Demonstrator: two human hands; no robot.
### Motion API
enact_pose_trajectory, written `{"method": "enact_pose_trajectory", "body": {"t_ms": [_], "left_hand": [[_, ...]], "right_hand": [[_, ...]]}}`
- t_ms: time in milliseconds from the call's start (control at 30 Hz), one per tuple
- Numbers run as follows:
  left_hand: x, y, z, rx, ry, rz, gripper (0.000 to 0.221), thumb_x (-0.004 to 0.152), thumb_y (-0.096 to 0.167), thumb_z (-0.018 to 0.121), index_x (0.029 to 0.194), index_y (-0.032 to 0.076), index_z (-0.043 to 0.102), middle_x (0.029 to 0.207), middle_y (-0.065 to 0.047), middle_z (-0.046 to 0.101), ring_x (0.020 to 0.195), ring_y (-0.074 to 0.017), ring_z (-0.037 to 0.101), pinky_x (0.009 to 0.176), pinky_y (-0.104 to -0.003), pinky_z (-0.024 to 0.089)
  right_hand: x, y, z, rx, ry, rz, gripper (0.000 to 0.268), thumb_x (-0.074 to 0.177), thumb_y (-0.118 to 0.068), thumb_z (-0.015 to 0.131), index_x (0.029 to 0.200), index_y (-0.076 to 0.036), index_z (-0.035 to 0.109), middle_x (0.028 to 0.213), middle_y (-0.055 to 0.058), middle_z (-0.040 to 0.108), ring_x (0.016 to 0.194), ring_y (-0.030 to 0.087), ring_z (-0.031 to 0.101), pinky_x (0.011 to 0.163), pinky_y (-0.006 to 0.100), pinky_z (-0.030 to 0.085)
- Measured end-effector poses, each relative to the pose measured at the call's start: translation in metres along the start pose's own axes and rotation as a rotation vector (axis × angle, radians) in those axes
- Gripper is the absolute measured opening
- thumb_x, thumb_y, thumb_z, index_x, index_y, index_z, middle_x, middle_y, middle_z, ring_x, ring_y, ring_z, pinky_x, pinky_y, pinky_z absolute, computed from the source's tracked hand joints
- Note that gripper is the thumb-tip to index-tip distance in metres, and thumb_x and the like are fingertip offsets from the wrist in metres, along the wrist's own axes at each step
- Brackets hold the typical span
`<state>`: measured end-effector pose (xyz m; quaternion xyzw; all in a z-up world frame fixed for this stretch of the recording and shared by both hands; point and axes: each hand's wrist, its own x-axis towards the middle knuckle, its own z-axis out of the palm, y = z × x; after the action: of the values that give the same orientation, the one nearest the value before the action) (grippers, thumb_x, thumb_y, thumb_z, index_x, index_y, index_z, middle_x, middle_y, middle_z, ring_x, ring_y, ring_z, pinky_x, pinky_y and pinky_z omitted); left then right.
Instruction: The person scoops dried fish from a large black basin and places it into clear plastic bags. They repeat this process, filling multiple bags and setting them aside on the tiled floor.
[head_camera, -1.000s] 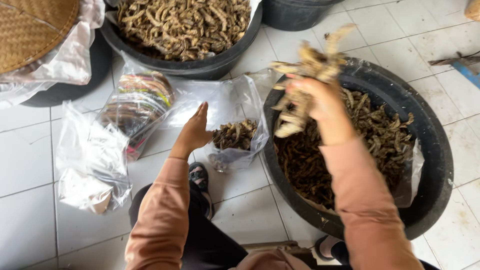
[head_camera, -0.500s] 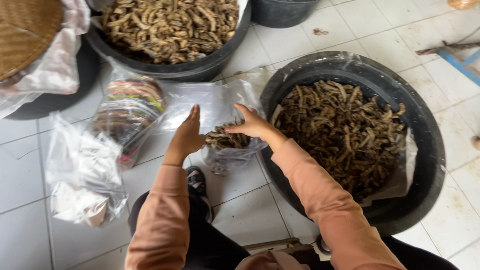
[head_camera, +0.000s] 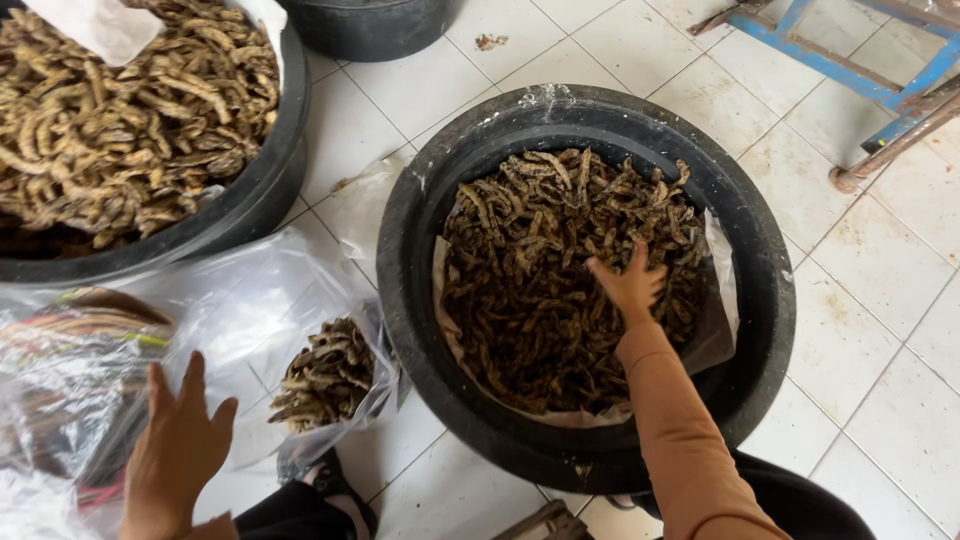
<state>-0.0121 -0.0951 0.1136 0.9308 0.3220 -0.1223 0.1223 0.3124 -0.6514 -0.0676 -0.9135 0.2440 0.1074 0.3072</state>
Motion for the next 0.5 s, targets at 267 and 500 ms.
{"method": "enact_pose_trajectory", "body": {"t_ms": [267,500], "left_hand": [[0.014,-0.01,0.013,0.072,0.008,-0.033,0.079,0.091,0.043,0.055,0.162,0.021,0.028,0.17,-0.028,0.012,0.145,-0.0501,0.037,0.1,-0.06,0.053],[0.009,0.002,0.011,0.093,0.001,-0.047,0.078,0.094,0.04,0.056,0.163,0.016,0.03,0.168,-0.032,0.016,0.129,-0.0522,0.056,0.094,-0.058,0.057]], "right_hand": [[0.084,0.007,0.008,-0.156,0.019,0.195,0.114,0.072,-0.089,0.062,0.164,-0.031,0.025,0.165,0.036,-0.002,0.149,0.065,-0.008,0.114,0.082,0.011],[0.036,-0.006,0.003,-0.238,-0.163,0.078,0.119,0.064,-0.082,0.073,0.162,-0.034,0.028,0.166,0.033,0.006,0.148,0.06,0.021,0.112,0.076,0.03]]}}
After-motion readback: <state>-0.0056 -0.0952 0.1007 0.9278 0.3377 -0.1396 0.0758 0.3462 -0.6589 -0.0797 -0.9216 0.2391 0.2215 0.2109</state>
